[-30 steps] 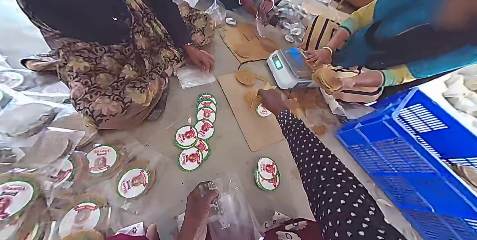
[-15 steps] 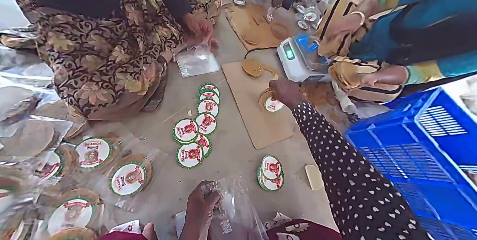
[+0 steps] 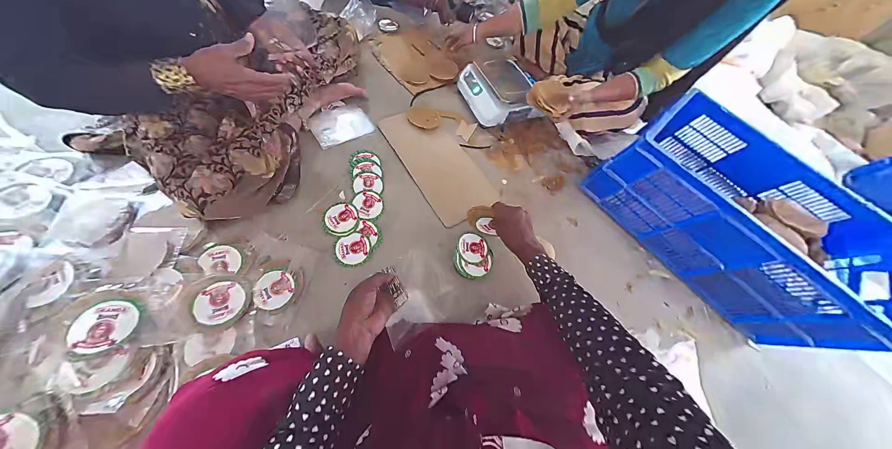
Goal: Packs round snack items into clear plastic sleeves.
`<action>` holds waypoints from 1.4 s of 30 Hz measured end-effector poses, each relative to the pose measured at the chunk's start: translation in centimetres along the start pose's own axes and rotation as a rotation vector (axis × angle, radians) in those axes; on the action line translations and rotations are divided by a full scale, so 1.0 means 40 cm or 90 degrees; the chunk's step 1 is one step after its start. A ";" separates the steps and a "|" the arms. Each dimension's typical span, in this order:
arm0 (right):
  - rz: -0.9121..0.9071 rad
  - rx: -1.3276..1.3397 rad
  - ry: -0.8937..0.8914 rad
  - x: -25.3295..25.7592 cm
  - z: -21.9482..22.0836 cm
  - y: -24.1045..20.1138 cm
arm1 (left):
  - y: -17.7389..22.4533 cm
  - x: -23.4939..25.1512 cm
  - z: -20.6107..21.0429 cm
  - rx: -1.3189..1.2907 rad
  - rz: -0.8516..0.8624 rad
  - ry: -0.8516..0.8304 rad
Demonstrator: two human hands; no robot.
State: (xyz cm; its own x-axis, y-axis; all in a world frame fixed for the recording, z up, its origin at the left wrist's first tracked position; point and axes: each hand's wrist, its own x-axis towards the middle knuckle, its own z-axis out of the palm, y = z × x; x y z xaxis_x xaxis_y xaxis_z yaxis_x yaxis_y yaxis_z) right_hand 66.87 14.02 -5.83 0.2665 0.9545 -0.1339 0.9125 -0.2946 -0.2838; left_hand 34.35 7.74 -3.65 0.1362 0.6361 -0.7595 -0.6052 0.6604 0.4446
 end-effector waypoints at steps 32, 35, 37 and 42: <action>0.421 0.676 0.304 -1.025 -0.171 0.369 | -0.524 -0.348 0.070 1.010 0.863 -0.338; 0.464 0.836 0.267 -1.078 -0.184 0.360 | -0.554 -0.375 0.073 1.059 0.866 -0.403; 0.493 0.906 0.224 -1.108 -0.205 0.330 | -0.571 -0.379 0.075 1.076 0.864 -0.394; 0.408 0.956 0.143 -1.141 -0.201 0.247 | -0.588 -0.399 0.098 1.127 0.831 -0.375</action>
State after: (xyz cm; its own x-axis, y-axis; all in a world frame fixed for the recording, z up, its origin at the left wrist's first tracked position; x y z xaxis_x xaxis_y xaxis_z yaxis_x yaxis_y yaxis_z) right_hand 66.22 -32.09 5.09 0.6169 0.6155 -0.4906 -0.4188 -0.2711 -0.8667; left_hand 49.48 -16.38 -0.10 0.7145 0.6624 0.2252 0.4939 -0.7055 0.5082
